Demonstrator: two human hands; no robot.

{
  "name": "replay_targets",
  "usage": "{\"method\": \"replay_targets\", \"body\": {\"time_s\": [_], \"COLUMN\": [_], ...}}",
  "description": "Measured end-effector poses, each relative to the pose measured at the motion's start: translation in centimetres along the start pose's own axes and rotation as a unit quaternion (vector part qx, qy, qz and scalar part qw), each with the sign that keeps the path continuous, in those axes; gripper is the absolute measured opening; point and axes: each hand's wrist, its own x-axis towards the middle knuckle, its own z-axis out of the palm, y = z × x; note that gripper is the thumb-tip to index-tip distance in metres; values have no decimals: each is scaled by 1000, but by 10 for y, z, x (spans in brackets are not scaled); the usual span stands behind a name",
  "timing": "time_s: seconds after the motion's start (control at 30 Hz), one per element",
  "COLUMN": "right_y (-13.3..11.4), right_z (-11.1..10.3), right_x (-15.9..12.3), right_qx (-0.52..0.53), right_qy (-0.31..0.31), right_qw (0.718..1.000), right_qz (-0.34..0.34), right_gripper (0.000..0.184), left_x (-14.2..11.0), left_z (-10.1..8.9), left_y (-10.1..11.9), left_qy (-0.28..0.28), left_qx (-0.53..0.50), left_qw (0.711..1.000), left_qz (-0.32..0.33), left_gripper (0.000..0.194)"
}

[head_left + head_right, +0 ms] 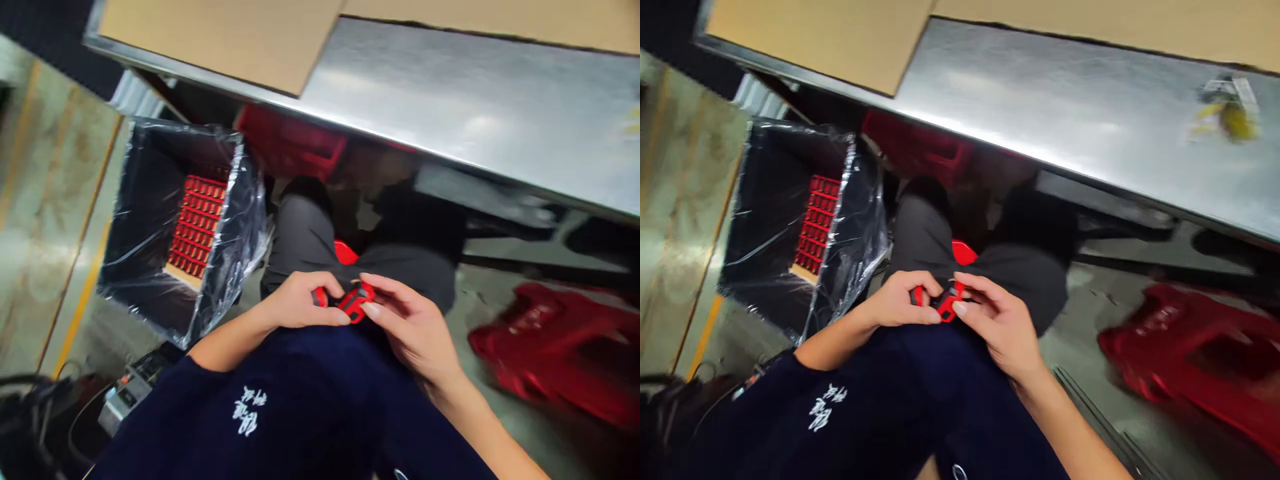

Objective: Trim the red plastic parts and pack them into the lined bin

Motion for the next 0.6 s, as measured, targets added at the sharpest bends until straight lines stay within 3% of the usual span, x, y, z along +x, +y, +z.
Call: {"method": "replay_targets", "body": {"time_s": [0.1,0.2,0.33,0.4,0.47,0.53,0.57,0.6], "right_y": [-1,2,4,2,-1,-3,-4,-4], "right_z": [3,8,14,17,18,19,19,19], "right_x": [1,5,12,15,17,20,22,24], "right_qx": [-125,-238,-281,-270,-264,-268,-268,-268], "right_qy": [26,36,9,9,29,55,66,75], "right_qw": [991,968,957,961,963,962,961,960], "right_qz": [-32,-64,-73,-60,-34,-9,1,10], "right_gripper": [47,52,59,57,53,51,52,53], "left_x": [0,-1,-16,-33,-55,-79,-91,-101], "left_z": [-2,-9,-38,-73,-122,-177,-203,-225], "left_y": [-1,-5,-5,-5,-11,-25,-36,-49], "left_qy": [-25,-35,36,139,318,519,592,621], "left_qx": [4,32,63,41,42,61,72,70], "left_qw": [1000,998,997,989,947,849,788,755], "left_qz": [4,30,41,26,0,-74,-153,-200], "left_gripper": [50,44,42,44,42,39,36,32]}}
